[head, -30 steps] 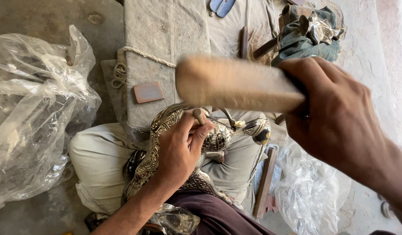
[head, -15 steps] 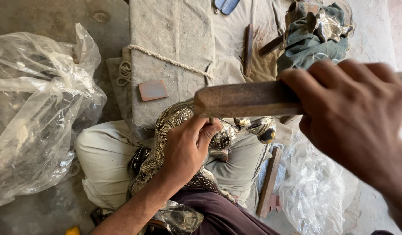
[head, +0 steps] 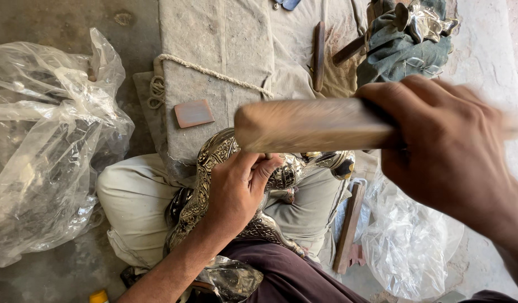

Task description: The person holds a metal elephant figurine on their lap and uses a chisel and wooden mallet to engrave decorative patterns on its surface. They repeatedly tap the chisel into the metal to create fine details.

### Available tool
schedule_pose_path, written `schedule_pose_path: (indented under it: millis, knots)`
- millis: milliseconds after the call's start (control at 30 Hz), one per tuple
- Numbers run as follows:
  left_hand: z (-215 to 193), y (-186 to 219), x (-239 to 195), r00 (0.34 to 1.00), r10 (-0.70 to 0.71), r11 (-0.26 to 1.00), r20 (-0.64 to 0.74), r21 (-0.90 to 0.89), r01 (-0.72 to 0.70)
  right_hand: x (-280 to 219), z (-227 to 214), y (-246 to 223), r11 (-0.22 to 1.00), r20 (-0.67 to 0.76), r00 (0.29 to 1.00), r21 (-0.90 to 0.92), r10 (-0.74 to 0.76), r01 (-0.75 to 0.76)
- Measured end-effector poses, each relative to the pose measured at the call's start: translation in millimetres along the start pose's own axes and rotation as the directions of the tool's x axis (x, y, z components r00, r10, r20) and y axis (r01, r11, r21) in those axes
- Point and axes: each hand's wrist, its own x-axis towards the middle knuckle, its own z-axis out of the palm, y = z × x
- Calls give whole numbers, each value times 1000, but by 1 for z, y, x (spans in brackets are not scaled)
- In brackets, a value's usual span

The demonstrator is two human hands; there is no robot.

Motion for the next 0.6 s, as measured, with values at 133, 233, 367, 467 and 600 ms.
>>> schedule_pose_path:
  millis: [133, 233, 367, 467, 600]
  knots:
    - [4, -1, 1, 999, 35, 999, -12, -9, -36, 2, -7, -3, 993, 43, 993, 37, 114, -116]
    - [5, -2, -1, 999, -7, 999, 41, 32, 6, 0, -8, -2, 1000, -66, 998, -9, 10, -11]
    - [2, -4, 0, 999, 32, 998, 31, -47, -30, -5, -2, 3, 995, -59, 998, -94, 32, -37]
    - [4, -4, -2, 998, 55, 996, 7, -73, -54, -10, 7, 5, 988, -73, 993, 131, 96, -86]
    - [10, -6, -1, 996, -76, 992, 37, 100, 72, -16, 12, 11, 973, 153, 985, -226, 74, -38]
